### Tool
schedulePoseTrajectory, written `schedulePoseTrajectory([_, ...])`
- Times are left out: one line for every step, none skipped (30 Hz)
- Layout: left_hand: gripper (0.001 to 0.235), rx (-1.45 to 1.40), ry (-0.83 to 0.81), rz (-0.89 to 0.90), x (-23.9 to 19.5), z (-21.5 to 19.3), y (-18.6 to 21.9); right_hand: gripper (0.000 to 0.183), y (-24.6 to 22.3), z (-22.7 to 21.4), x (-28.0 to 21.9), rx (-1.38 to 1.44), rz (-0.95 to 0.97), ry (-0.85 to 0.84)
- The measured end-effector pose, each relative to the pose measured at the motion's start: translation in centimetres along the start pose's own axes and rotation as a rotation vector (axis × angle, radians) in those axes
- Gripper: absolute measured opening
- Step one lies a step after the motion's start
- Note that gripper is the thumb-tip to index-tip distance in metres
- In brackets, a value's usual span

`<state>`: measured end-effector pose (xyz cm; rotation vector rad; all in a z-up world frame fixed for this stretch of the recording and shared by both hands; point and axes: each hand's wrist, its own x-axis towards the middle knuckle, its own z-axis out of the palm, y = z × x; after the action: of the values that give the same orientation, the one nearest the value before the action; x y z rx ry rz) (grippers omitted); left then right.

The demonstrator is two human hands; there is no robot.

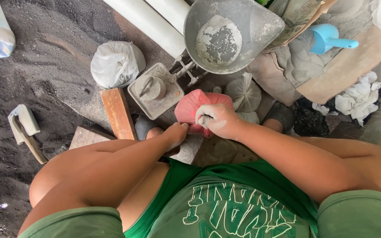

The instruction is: The person scoops a gray powder from a large sack into a red plastic bag using a blue scoop. After filling the bag, they tie it shut and place it on the floor. They then open a black plastic bag and scoop more powder into it.

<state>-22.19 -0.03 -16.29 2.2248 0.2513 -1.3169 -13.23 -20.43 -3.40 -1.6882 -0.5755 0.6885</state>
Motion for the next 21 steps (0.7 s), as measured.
schedulePoseTrajectory([0.054, -0.002, 0.001, -0.003, -2.4, -0.8, 1.3, 0.028, 0.9, -0.2, -0.3, 0.002, -0.001, -0.003])
schedulePoseTrajectory([0.055, -0.125, -0.012, -0.034, -4.7, -1.8, 2.6, 0.022, 1.8, -0.4, -0.5, -0.019, 0.015, 0.038])
schedulePoseTrajectory([0.057, -0.248, -0.025, -0.064, -6.9, -2.8, 3.9, 0.017, 2.8, -0.7, -0.7, -0.039, 0.031, 0.079])
schedulePoseTrajectory([0.057, -0.248, -0.028, -0.064, -6.6, -2.6, 3.8, 0.017, 2.6, -1.0, -1.0, -0.038, 0.034, 0.079])
schedulePoseTrajectory([0.070, -0.355, -0.023, -0.091, -6.2, -2.5, 3.7, 0.018, 2.4, -1.3, -1.3, -0.061, 0.044, 0.090])
schedulePoseTrajectory([0.088, -0.459, -0.017, -0.116, -5.8, -2.5, 3.6, 0.019, 2.2, -1.7, -1.5, -0.085, 0.054, 0.103])
schedulePoseTrajectory([0.088, -0.458, -0.018, -0.114, -6.6, -3.5, 4.7, 0.019, 1.4, -2.0, -1.8, -0.086, 0.055, 0.106])
schedulePoseTrajectory([0.088, -0.461, -0.007, -0.088, -7.6, -4.4, 5.7, 0.018, 0.5, -2.1, -2.1, -0.084, 0.071, 0.107])
schedulePoseTrajectory([0.089, -0.464, 0.003, -0.062, -8.6, -5.4, 6.6, 0.018, -0.4, -2.2, -2.5, -0.082, 0.087, 0.108])
schedulePoseTrajectory([0.089, -0.462, 0.005, -0.057, -8.3, -5.3, 6.7, 0.018, -1.3, -2.7, -2.6, -0.086, 0.085, 0.112])
schedulePoseTrajectory([0.090, -0.448, 0.015, -0.031, -8.0, -5.3, 6.8, 0.018, -2.3, -3.1, -2.6, -0.064, 0.105, 0.122])
schedulePoseTrajectory([0.091, -0.436, 0.025, -0.009, -7.8, -5.1, 6.8, 0.018, -3.2, -3.3, -2.8, -0.040, 0.126, 0.129])
schedulePoseTrajectory([0.091, -0.436, 0.026, -0.008, -8.4, -5.3, 7.6, 0.018, -3.1, -4.2, -3.1, -0.041, 0.125, 0.129])
schedulePoseTrajectory([0.087, -0.463, 0.028, 0.022, -9.0, -5.6, 8.2, 0.015, -2.9, -4.9, -3.3, -0.090, 0.131, 0.155])
schedulePoseTrajectory([0.082, -0.489, 0.030, 0.052, -9.5, -5.9, 8.9, 0.013, -2.8, -5.7, -3.5, -0.138, 0.138, 0.182])
schedulePoseTrajectory([0.082, -0.485, 0.027, 0.050, -9.5, -5.7, 9.3, 0.013, -3.4, -6.3, -4.0, -0.134, 0.141, 0.184])
schedulePoseTrajectory([0.072, -0.603, 0.039, 0.039, -9.4, -5.5, 9.8, 0.014, -3.9, -6.9, -4.5, -0.156, 0.182, 0.188])
schedulePoseTrajectory([0.062, -0.719, 0.055, 0.036, -9.0, -5.5, 10.5, 0.015, -4.5, -7.9, -4.8, -0.183, 0.219, 0.196])
schedulePoseTrajectory([0.062, -0.713, 0.056, 0.041, -3.0, -3.7, 8.3, 0.015, -4.7, -8.5, -5.7, -0.184, 0.217, 0.203])
schedulePoseTrajectory([0.058, -0.637, 0.073, -0.023, 2.4, -1.3, 5.9, 0.012, -5.0, -9.2, -6.6, -0.194, 0.250, 0.229])
schedulePoseTrajectory([0.053, -0.559, 0.091, -0.087, 7.2, 1.5, 3.4, 0.010, -5.2, -9.9, -7.6, -0.204, 0.283, 0.255])
